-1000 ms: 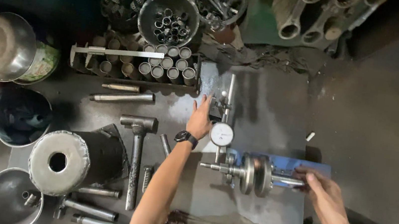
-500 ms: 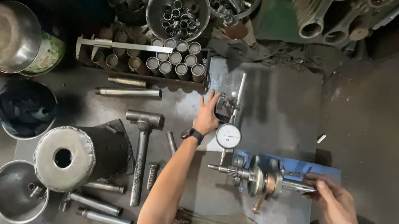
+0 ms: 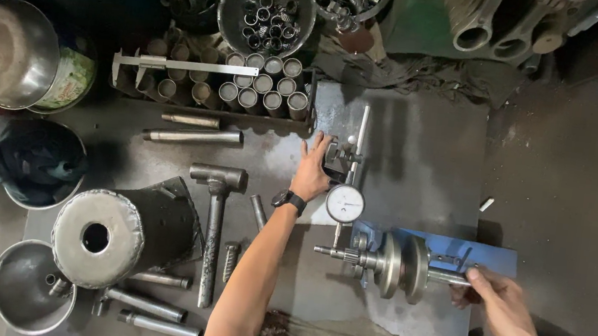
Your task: The person assembles a mechanical component by inserting a cylindrical metal rod into a circular part and then attaching a gear-like piece. They repeatedly rotate the assembly to check the fit and alignment of the parts.
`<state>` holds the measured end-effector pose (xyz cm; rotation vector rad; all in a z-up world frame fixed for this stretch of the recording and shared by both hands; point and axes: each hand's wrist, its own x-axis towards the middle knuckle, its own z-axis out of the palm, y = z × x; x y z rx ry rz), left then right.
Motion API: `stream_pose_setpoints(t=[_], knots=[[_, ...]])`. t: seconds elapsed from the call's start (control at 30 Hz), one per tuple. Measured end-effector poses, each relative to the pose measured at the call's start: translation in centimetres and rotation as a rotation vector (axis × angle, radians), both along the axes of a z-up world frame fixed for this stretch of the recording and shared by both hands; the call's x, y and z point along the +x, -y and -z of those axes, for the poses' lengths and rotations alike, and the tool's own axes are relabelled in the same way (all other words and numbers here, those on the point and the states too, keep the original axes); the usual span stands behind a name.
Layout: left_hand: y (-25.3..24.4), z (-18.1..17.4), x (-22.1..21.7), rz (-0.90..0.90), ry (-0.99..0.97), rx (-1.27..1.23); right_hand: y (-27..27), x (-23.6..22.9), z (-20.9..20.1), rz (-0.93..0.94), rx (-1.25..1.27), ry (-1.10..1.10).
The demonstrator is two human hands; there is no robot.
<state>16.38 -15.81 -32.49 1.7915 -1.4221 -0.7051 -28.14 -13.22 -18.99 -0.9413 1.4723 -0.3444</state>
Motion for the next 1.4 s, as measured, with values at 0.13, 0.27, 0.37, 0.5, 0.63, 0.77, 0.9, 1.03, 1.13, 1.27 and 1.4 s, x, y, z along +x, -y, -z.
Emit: stream_pose_setpoints(t=[0.13,0.27,0.37,0.5,0.63,0.77,0.9,1.03,1.13,1.27,1.4], knots=[[0.0,0.0,0.1,0.006,0.001,-0.021,0.0,-0.3,0.3,-0.107,0.0,-0.134],[0.0,-1.3,0.0,0.009,-0.025,-0.014,0.0,-0.5,0.3,-0.165,-0.029,-0.238],[-0.1,-0.8,0.1,0.007,-0.009,0.007,0.3,0.5,-1.3,-0.122,0.013,-0.205],[-0.1,-0.4,0.0,0.006,-0.003,-0.012,0.3,0.9,-1.7,-0.075,0.004,-0.06],[0.0,-0.8,0.0,0.013,0.016,0.026,0.0,-0.1,0.1,-0.061,0.028,-0.077],[0.0,-1.4,0.1,0.018,0.005,0.02,-0.1,0.5,-0.6,-0.057,0.005,-0.067],[0.0,-1.1,0.1,0.017,0.008,0.01,-0.1,0.4,-0.5,-0.062,0.004,-0.115],[-0.1,0.1,0.1,0.022,0.023,-0.007,-0.2,-0.3,0.7,-0.04,0.03,-0.139],[-0.2,0.4,0.2,0.024,0.028,-0.022,-0.2,0.1,0.4,-0.051,0.023,-0.133],[-0.4,0.0,0.1,0.034,0.043,-0.012,0.2,1.1,-1.0,-0.086,-0.002,-0.14],[-4.7,-5.9,-2.3,-0.02,-0.078,-0.057,0.3,1.5,-1.3,-0.062,0.0,-0.163]])
